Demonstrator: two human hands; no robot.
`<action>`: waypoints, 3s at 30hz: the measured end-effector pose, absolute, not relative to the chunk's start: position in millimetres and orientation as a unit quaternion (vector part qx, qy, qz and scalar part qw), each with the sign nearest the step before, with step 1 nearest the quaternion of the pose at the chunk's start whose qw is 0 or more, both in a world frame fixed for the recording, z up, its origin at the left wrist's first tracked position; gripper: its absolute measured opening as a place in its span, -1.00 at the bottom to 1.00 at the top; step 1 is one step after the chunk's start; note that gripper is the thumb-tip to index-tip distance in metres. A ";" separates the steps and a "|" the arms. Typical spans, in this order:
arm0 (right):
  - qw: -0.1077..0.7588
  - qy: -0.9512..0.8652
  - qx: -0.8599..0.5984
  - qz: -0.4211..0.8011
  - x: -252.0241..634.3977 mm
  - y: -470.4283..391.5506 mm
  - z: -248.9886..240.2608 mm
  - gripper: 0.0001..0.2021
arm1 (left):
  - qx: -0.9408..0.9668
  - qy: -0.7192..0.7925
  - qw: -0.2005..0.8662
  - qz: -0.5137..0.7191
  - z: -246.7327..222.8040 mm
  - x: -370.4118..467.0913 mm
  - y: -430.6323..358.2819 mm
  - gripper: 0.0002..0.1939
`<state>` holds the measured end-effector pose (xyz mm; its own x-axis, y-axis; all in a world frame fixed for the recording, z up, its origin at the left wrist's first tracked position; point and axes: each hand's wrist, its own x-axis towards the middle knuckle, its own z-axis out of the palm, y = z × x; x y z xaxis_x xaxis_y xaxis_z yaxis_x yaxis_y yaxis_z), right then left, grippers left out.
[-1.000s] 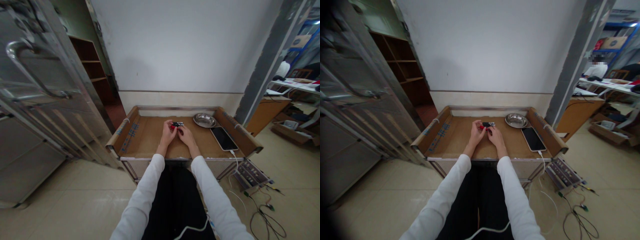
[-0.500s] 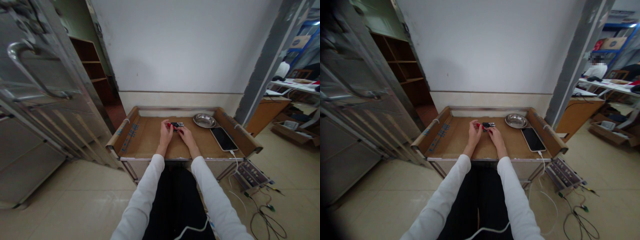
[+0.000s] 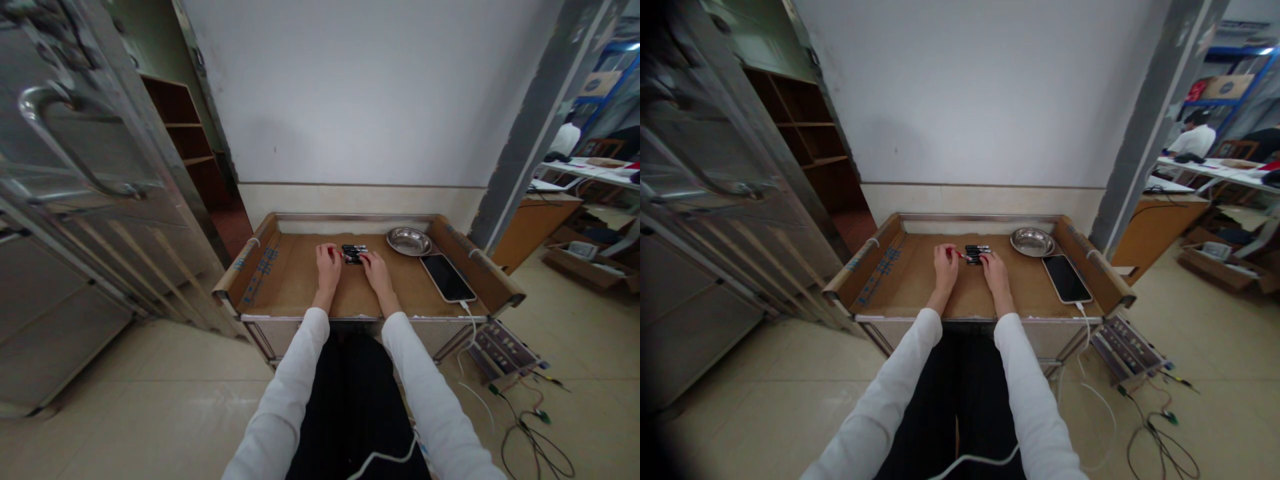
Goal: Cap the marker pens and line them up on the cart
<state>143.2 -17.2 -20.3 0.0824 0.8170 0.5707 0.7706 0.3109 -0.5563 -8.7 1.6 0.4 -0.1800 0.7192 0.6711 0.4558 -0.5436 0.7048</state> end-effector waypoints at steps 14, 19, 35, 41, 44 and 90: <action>0.443 -0.642 -0.626 -0.019 145.8 -18.8 -16.4 -0.62 | 0.839 0.336 0.177 0.388 -2.2 -4.6 -2.9 -0.92; 0.453 -0.648 -0.613 -0.008 144.8 -18.6 -18.0 -0.64 | 0.841 0.356 0.142 0.383 -3.9 -5.4 -0.8 -0.90; 0.421 -0.714 -0.556 0.062 144.1 -15.1 -23.9 -0.79 | 0.782 0.461 0.132 0.397 -19.3 -3.5 9.9 -0.93; 0.415 -0.720 -0.549 0.091 144.8 -15.1 -24.7 -0.80 | 0.774 0.464 0.145 0.406 -18.4 -2.8 10.7 -0.90; 0.423 -0.722 -0.540 0.090 144.6 -15.3 -23.8 -0.80 | 0.774 0.459 0.123 0.419 -19.4 -2.5 10.7 -0.87; 0.226 -0.565 -0.789 -0.085 137.9 -28.3 -12.7 -0.73 | 0.784 0.590 -0.058 0.186 7.9 -11.9 4.1 -0.76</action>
<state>137.9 -28.3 -12.7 0.3465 0.8530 0.3904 0.9302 -0.2588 -0.2602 -11.9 4.1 7.9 0.2353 0.9030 0.3595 0.9460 -0.2976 0.1284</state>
